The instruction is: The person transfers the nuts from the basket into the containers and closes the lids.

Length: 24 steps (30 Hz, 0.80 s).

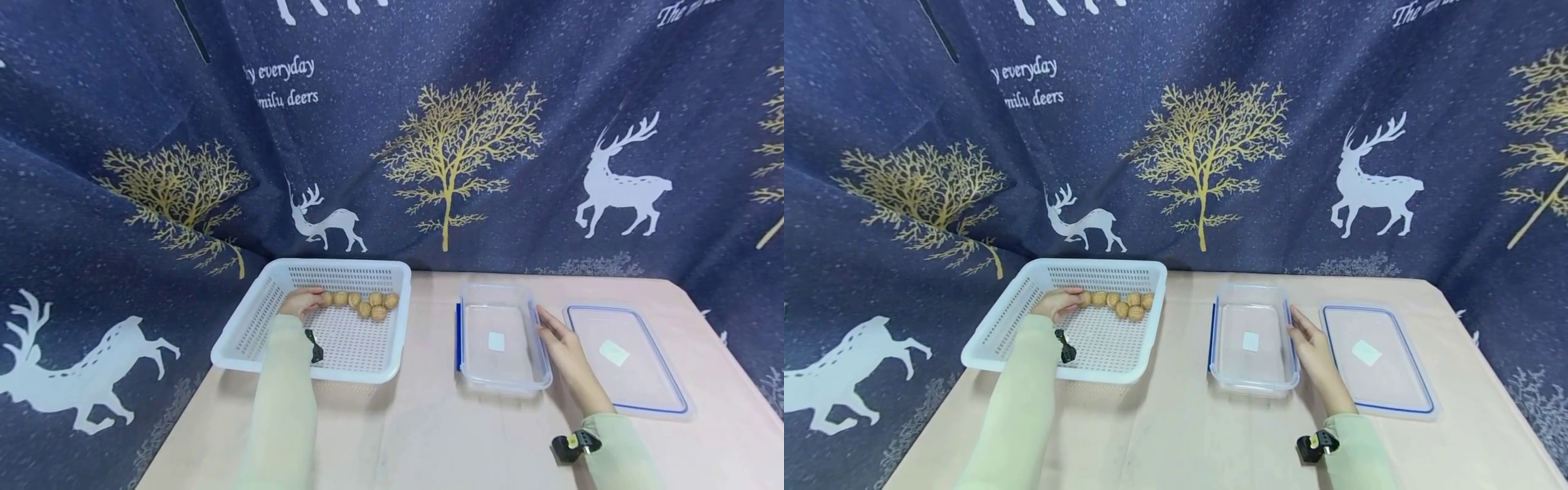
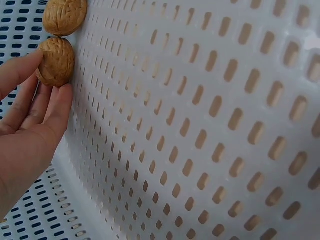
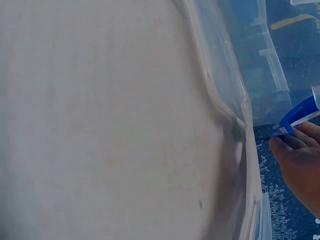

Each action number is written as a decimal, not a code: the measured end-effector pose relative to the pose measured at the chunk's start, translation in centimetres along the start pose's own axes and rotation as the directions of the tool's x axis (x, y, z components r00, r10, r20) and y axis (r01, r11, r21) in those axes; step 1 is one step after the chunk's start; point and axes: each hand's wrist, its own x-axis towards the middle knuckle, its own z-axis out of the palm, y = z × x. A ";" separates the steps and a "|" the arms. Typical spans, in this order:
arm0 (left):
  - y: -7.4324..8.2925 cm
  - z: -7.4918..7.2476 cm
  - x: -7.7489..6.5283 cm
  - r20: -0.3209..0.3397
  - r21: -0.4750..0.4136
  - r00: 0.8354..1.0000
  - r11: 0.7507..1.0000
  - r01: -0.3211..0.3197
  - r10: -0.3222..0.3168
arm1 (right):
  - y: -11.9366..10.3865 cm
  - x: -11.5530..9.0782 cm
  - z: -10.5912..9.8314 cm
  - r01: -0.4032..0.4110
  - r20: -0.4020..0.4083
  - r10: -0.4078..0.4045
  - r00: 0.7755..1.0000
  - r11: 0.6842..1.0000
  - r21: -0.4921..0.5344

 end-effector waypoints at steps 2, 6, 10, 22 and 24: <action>0.5 0.4 -0.4 -0.013 0.027 1.000 1.000 0.007 -0.007 | 0.0 0.0 -0.1 0.000 -0.003 0.000 1.000 1.000 0.002; 1.2 0.8 -0.7 -0.001 0.054 0.999 0.998 0.035 -0.035 | -0.1 0.0 -0.3 0.005 -0.007 -0.005 1.000 1.000 0.011; -1.0 -0.9 2.5 0.063 0.063 0.998 0.998 0.019 -0.023 | -0.2 -0.1 -0.3 0.021 -0.004 -0.021 1.000 1.000 0.003; 8.5 3.7 -11.2 0.007 0.144 0.995 0.985 -0.095 0.095 | 0.0 -0.1 -0.1 0.030 -0.020 -0.030 0.999 1.000 -0.006; 9.6 4.2 -13.0 0.031 0.081 0.990 0.987 -0.141 0.138 | 0.1 -0.1 -0.1 0.035 -0.018 -0.035 0.999 0.999 -0.006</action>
